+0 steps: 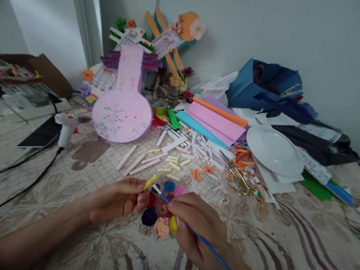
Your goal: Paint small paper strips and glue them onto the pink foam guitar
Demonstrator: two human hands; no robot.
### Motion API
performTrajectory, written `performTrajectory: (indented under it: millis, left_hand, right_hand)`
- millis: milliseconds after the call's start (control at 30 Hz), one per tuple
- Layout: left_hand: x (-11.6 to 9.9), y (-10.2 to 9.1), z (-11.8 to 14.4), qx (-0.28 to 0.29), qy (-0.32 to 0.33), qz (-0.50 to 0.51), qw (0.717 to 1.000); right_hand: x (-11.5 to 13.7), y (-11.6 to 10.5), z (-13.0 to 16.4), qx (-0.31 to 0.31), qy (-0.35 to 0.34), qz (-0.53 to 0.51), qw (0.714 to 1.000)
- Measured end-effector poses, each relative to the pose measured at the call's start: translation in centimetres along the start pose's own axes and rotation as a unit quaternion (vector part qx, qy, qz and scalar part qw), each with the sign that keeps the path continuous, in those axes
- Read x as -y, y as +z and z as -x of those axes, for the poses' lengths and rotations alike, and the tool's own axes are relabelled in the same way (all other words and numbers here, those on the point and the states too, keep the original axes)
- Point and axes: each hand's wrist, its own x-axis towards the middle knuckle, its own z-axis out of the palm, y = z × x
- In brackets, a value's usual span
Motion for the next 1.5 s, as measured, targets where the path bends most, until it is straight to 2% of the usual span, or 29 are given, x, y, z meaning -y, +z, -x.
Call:
performTrajectory:
  millis: [167,333,467,633,800,933,1100,1233,1367,1500]
  left_hand:
    - [-0.06,0.01,0.02,0.007,0.001,-0.010,1.000]
    - [-0.11,0.12,0.06,0.002,0.008,-0.027,1.000]
    - [-0.07,0.09,0.08,0.007,0.007,-0.023,1.000]
    - [-0.07,0.04,0.03,0.005,0.009,-0.023,1.000]
    - [-0.11,0.04,0.02,0.006,0.004,-0.029,1.000]
    - [-0.10,0.05,0.02,0.000,0.007,-0.025,1.000]
    - [-0.09,0.03,0.03,0.003,0.006,-0.026,1.000]
    - [-0.13,-0.10,0.01,0.006,0.002,-0.028,1.000]
    - [-0.18,-0.09,-0.01,0.003,-0.005,-0.028,1.000]
    - [-0.18,0.04,-0.02,0.000,0.005,-0.039,0.999]
  right_hand:
    - [-0.03,0.06,0.02,-0.014,0.027,0.015,0.999]
    - [0.03,0.00,0.05,0.007,-0.003,-0.010,1.000]
    - [-0.03,0.04,0.16,-0.017,0.033,0.019,0.999]
    - [0.03,0.06,0.00,-0.001,0.006,0.005,1.000]
    - [-0.01,0.02,0.11,-0.023,0.023,0.014,0.999]
    - [-0.01,0.11,0.08,0.004,0.001,-0.002,1.000]
    - [-0.03,0.15,-0.03,-0.017,0.030,0.015,0.999]
    - [0.03,0.18,-0.03,0.001,-0.002,-0.002,1.000]
    - [0.11,0.24,-0.05,-0.019,0.030,0.022,0.999]
    - [0.23,0.25,-0.26,-0.009,0.001,0.002,1.000]
